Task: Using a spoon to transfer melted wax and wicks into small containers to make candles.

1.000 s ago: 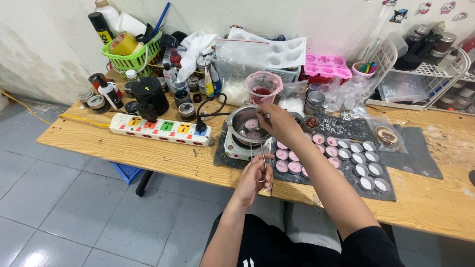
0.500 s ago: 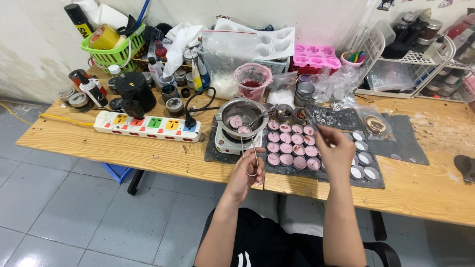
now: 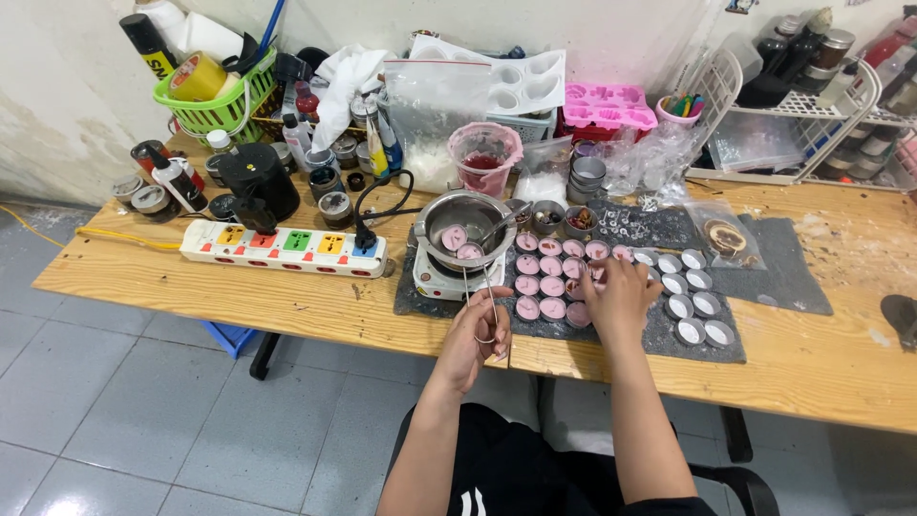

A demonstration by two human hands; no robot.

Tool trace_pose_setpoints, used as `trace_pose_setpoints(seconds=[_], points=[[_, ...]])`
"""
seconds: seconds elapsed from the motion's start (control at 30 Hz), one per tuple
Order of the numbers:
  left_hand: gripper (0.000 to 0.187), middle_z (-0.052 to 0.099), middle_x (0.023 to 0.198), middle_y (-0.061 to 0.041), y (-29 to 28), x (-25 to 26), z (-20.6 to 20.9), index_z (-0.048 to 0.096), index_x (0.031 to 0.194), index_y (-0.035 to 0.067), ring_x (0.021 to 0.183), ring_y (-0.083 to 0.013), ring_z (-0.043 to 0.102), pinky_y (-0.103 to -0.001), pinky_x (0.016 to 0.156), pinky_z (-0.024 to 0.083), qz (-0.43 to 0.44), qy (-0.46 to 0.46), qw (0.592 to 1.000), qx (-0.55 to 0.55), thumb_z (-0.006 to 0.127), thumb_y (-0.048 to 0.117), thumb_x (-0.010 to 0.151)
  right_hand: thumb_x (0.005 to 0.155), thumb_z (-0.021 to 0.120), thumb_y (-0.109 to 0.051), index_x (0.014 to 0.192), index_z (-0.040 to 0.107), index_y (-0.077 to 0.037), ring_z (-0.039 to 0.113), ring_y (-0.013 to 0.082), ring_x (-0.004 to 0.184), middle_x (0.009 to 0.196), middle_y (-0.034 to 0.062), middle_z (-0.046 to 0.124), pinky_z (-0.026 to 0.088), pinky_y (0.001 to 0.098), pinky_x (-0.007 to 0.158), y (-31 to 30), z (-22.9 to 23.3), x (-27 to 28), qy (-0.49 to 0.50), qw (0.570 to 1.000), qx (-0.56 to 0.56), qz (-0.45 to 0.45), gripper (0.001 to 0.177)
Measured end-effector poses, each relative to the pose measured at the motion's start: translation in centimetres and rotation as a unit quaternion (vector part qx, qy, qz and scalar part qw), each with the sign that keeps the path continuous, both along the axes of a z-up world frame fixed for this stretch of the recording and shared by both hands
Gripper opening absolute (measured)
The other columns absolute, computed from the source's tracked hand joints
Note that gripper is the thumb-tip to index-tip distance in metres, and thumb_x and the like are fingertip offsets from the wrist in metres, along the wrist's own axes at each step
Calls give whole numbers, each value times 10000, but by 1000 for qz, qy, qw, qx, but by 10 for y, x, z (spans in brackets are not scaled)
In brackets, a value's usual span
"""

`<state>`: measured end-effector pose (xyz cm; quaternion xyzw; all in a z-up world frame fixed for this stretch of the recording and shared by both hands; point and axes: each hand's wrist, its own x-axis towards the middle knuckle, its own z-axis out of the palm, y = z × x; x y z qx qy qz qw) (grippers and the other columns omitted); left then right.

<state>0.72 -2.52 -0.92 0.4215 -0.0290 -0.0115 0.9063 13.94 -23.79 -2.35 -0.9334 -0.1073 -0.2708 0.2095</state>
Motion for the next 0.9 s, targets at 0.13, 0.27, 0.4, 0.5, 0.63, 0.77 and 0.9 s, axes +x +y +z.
trace_pose_setpoints(seconds=[0.13, 0.27, 0.4, 0.5, 0.63, 0.77, 0.9], points=[[379, 489, 700, -27, 2, 5, 11, 525, 1293, 39, 606, -146, 514, -283, 572, 439, -7, 33, 999, 3, 369, 290, 1057, 871, 800, -304, 1051, 769, -107, 598, 192, 843, 856, 36, 687, 428, 403, 795, 24, 31, 19, 30, 989, 113, 86, 268], [339, 463, 706, -8, 1, 19, 3, 500, 1205, 65, 642, -152, 526, -309, 617, 479, -12, 87, 992, -96, 361, 330, 1044, 954, 729, -293, 1212, 729, -74, 590, 86, 732, 818, 8, 678, 472, 255, 646, 64, 48, 51, 143, 912, 269, 273, 338], [246, 381, 684, 20, -4, 28, -18, 489, 1130, 78, 599, -121, 456, -274, 580, 427, -3, 43, 990, -138, 393, 299, 1079, 1015, 667, -242, 1190, 753, -51, 549, 58, 708, 775, -11, 668, 428, 256, 611, 98, 52, 79, 273, 834, 318, 359, 274], [214, 375, 687, 13, -8, 22, -13, 477, 1116, 88, 594, -121, 445, -272, 579, 420, 0, 50, 986, -159, 397, 283, 1078, 1039, 629, -219, 1155, 769, -49, 584, 82, 691, 746, 13, 667, 460, 276, 623, 113, 69, 79, 254, 851, 269, 374, 249], [220, 388, 708, 11, -12, 18, -7, 474, 1133, 79, 602, -121, 450, -268, 591, 424, 5, 49, 986, -159, 393, 276, 1080, 1025, 614, -152, 1097, 743, -39, 643, 155, 758, 840, 62, 693, 513, 316, 684, 109, 113, 58, 112, 881, 158, 431, 186], [232, 401, 709, 2, -12, 16, 1, 474, 1164, 67, 596, -120, 460, -271, 580, 427, 9, 45, 989, -142, 377, 258, 1075, 959, 661, -81, 1047, 714, -31, 624, 279, 873, 914, 99, 686, 495, 399, 775, 97, 151, 38, -57, 872, 49, 484, 114], [262, 410, 703, -6, -10, 17, -1, 482, 1190, 44, 584, -125, 473, -281, 560, 437, 9, 48, 991, -126, 351, 233, 1065, 910, 692, -75, 1046, 725, -56, 620, 273, 917, 899, 76, 678, 477, 410, 805, 84, 160, 28, -85, 863, 2, 498, 141]])
